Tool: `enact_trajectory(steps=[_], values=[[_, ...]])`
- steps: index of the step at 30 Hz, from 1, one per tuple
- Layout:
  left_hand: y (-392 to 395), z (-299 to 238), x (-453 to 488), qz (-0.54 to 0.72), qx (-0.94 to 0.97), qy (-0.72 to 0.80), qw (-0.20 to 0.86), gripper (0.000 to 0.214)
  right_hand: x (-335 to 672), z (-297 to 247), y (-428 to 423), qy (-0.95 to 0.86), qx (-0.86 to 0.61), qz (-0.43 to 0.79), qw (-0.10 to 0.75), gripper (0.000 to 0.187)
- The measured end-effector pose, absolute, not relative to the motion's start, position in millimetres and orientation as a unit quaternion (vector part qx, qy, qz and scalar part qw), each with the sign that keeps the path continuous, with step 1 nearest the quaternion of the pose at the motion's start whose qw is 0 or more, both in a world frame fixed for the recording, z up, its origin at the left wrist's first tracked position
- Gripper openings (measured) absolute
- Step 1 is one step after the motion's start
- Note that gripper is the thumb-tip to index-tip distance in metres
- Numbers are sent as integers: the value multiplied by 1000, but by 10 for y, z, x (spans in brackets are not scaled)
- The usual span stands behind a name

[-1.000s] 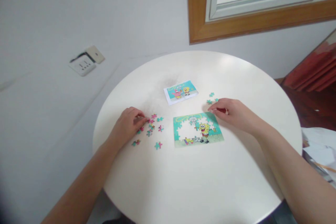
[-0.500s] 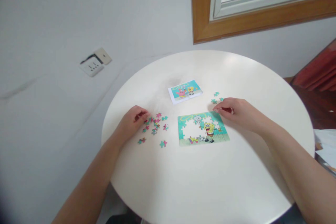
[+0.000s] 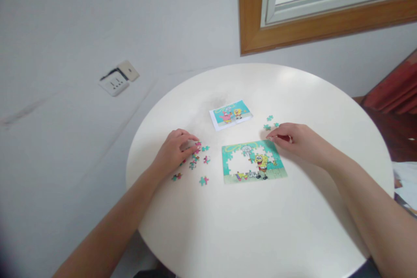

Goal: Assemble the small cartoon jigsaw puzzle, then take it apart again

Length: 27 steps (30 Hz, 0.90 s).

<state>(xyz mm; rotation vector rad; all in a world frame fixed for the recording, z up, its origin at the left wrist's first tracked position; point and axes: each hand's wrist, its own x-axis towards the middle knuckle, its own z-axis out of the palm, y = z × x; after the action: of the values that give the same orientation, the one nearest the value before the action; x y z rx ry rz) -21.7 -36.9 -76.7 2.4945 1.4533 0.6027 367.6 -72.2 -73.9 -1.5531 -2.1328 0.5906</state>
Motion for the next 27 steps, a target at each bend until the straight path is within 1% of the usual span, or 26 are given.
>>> enact_trajectory(steps=[6,20,24,27], values=[[-394,-709,-183,201,849,481,87,18,3667,-715,-734,-774,-550,217,226,28],[-364,-769,-235,230,862,446,71,25,3669,-709,-736,-777,-541,211,242,28],[-341,-773,-249,241,861,441,81,25,3499,-602,-735,-783,-527,211,255,29],[-330,-768,-257,246,859,439,92,25,3181,-436,-667,-838,-452,219,214,26]])
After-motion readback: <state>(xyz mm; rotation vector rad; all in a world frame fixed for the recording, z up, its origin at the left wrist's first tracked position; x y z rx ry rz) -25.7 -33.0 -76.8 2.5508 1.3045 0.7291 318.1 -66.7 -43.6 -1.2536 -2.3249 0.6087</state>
